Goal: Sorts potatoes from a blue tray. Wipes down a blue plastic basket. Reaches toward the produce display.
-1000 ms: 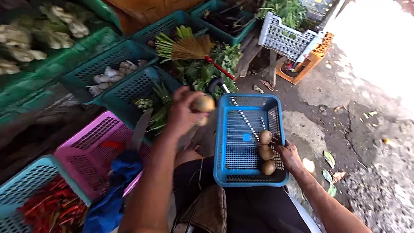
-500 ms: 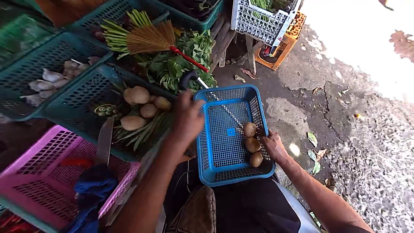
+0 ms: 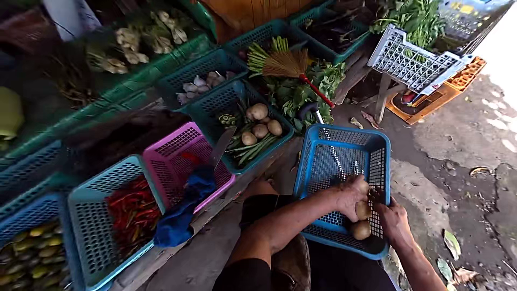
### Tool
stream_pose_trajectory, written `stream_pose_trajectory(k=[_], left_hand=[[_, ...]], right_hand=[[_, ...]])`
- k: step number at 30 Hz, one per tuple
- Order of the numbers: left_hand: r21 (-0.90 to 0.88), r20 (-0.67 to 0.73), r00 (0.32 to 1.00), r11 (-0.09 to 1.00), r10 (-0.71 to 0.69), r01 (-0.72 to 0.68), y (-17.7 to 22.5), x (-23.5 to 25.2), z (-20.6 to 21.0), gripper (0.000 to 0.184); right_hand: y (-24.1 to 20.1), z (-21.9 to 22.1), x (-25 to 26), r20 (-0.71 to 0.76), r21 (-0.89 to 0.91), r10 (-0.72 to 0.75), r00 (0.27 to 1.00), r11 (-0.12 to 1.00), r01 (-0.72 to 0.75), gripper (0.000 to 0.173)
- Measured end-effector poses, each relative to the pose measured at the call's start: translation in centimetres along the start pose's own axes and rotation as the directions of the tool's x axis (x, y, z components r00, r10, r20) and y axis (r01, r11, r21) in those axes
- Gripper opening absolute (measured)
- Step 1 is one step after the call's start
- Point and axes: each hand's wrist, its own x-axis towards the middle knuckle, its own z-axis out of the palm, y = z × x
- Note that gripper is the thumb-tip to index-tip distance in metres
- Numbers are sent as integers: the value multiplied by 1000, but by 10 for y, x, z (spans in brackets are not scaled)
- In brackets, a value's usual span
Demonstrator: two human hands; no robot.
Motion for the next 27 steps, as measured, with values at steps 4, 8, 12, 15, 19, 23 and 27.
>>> stream_pose_trajectory(k=[4,8,12,15,19,23,27], left_hand=[[-87,-180,975,989,-132,118,-2,-24,-33,64],[-48,-31,969,969,-244,242,-26,-33,-42,69],[23,129,964,972,-234,233,-24,-28,-15,66],[28,124,961,969,-247,246,-16,-33,-19,66],[-108,-190,935,953,-298,282,-15,-68,-65,58],[-97,-707,650,949,-279,302,-38,-116,-112,61],[-205,-797,366,785,-480,585,-73,-149,-151,73]], right_hand=[[1,-2,0,8,27,-35,999,999,34,39],[-3,-3,-4,68,19,-41,997,999,40,41],[-5,-2,-1,86,17,3,996,1000,-4,38],[-3,-4,-2,76,24,29,997,999,-31,34],[-5,-6,-2,64,53,2,998,999,-6,35],[-2,-6,1,84,31,9,996,999,-11,36],[-1,-6,0,82,27,4,997,1000,-6,34]])
